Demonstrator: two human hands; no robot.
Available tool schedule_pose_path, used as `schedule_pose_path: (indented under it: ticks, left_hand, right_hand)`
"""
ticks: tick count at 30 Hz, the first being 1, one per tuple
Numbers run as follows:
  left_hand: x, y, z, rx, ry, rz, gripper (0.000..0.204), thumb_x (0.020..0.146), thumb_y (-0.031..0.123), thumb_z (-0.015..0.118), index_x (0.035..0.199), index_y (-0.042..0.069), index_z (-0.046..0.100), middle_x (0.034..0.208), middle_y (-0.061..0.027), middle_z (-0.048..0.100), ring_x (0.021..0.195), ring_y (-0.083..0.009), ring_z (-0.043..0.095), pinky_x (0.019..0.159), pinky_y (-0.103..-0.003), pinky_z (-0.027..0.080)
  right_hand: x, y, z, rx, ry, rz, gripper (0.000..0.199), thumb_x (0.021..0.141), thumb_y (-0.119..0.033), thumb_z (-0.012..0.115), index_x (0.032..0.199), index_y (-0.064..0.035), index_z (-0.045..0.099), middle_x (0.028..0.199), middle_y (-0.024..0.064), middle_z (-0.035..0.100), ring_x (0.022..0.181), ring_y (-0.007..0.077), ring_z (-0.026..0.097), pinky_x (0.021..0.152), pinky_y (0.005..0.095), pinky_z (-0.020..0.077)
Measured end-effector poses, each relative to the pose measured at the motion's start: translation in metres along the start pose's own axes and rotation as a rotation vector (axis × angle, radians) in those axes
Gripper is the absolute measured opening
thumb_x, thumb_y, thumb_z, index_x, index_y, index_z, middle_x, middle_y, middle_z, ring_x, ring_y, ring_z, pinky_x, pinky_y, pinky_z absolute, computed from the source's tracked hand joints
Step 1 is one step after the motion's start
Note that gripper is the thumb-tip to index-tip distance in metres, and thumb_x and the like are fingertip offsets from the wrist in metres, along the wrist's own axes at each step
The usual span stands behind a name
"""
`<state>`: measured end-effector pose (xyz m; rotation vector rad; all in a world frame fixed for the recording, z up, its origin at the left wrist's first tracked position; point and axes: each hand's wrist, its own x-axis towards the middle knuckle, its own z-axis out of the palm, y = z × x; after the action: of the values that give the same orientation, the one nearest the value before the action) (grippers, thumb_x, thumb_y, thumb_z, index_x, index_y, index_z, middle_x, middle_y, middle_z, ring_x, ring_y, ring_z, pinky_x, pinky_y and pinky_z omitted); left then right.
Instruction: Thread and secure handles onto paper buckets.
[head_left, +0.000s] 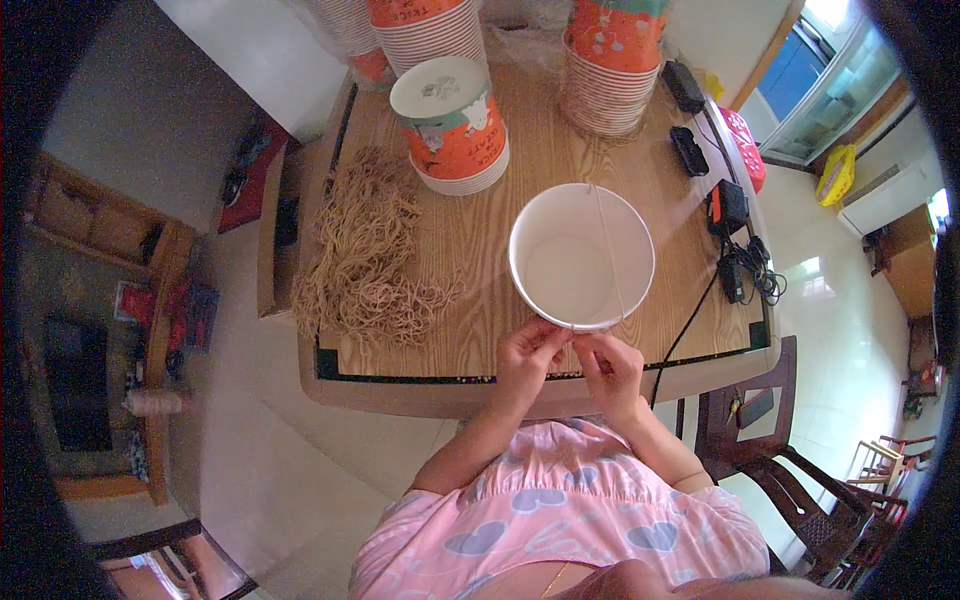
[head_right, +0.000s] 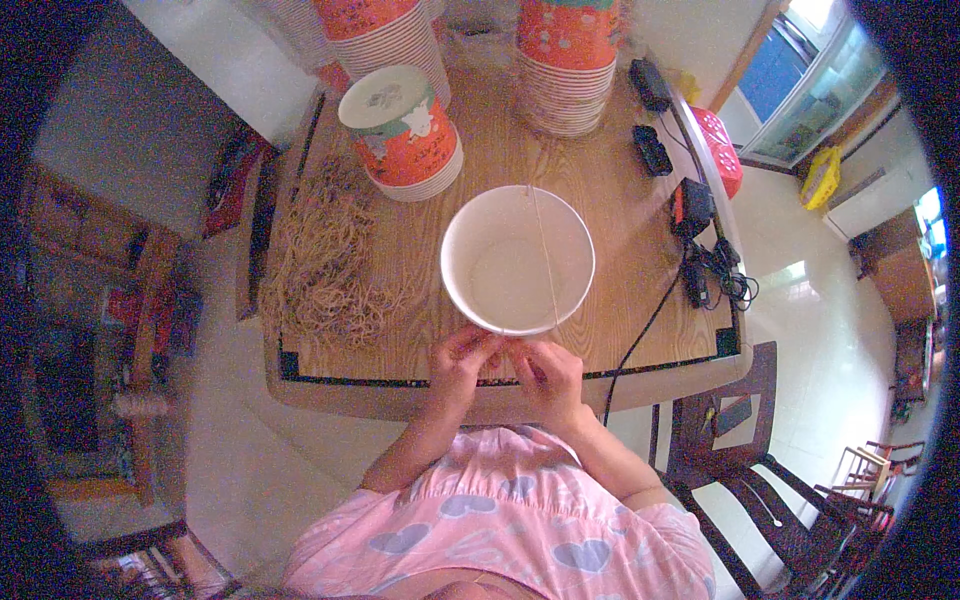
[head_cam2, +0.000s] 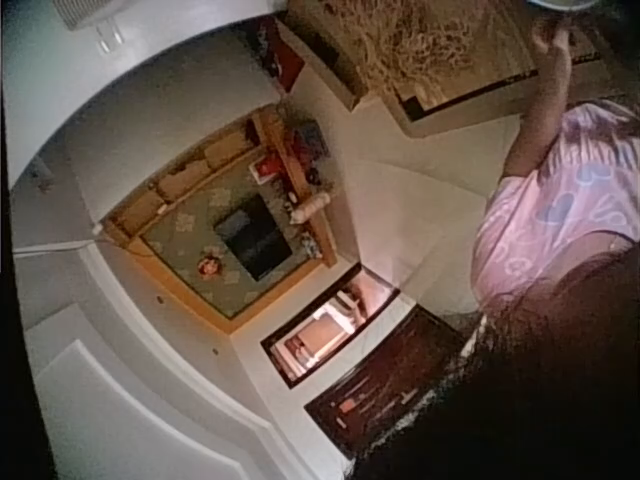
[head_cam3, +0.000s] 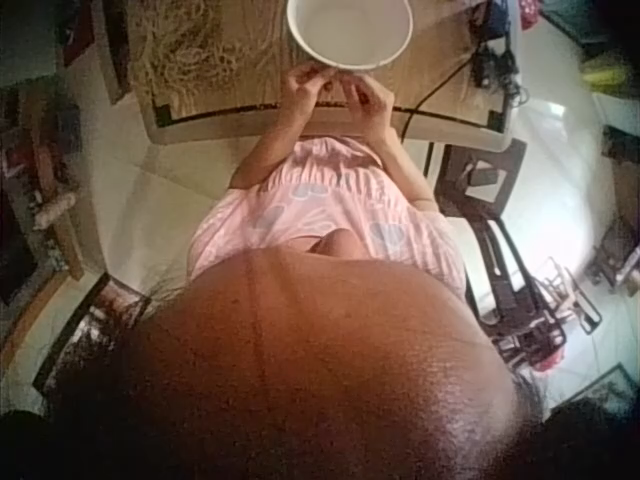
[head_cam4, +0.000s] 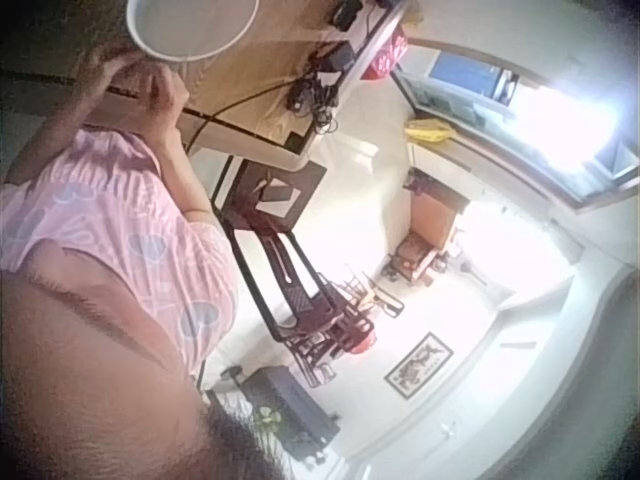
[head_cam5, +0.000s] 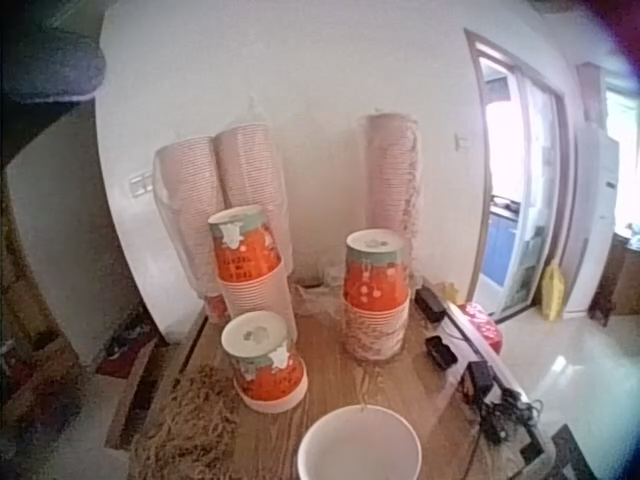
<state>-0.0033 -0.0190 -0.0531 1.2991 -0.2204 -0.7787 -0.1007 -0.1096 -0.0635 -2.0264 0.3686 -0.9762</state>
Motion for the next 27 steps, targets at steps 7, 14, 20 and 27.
schedule_pose_path:
  ticks: [7,14,20,27]
  left_hand:
    - [-0.001,-0.007,-0.013,0.433,0.101,0.43,0.014,0.079,0.008,0.066,0.092,0.004,0.062,0.087,-0.007,0.061,0.071,-0.0135,0.056,0.061,-0.024,0.044]
    - [0.007,0.057,-0.004,1.228,-0.222,1.04,0.031,0.076,0.003,0.062,0.106,0.011,0.058,0.092,-0.0041,0.058,0.093,-0.0199,0.057,0.102,-0.046,0.031]
    - [0.018,0.082,-0.003,1.168,-0.337,0.847,0.018,0.077,0.007,0.063,0.095,0.01,0.064,0.082,-0.0042,0.061,0.083,-0.0208,0.06,0.104,-0.045,0.03]
    - [0.027,0.098,0.003,1.004,-0.296,0.756,0.01,0.078,0.009,0.063,0.086,0.004,0.063,0.078,-0.0093,0.063,0.079,-0.0276,0.059,0.086,-0.04,0.042]
  right_hand:
    - [0.002,-0.008,-0.002,0.057,-0.05,0.303,0.004,0.082,-0.001,0.059,0.086,-0.001,0.06,0.056,0.0024,0.045,0.048,0.0073,0.04,0.045,0.0231,0.0321]
    - [0.006,-0.006,-0.011,0.043,-0.058,0.26,0.003,0.084,-0.002,0.059,0.087,-0.001,0.06,0.053,-0.0049,0.035,0.048,0.0025,0.029,0.042,0.0204,0.0234]
    - [0.034,-0.019,-0.019,0.042,0.011,0.225,0.006,0.082,-0.001,0.062,0.088,-0.0021,0.061,0.053,-0.0063,0.035,0.048,0.0018,0.028,0.043,0.0194,0.0216]
    - [0.055,-0.017,-0.015,0.071,0.024,0.153,0.008,0.082,-0.001,0.063,0.089,-0.0031,0.062,0.053,-0.006,0.033,0.049,0.0011,0.029,0.043,0.0192,0.0226]
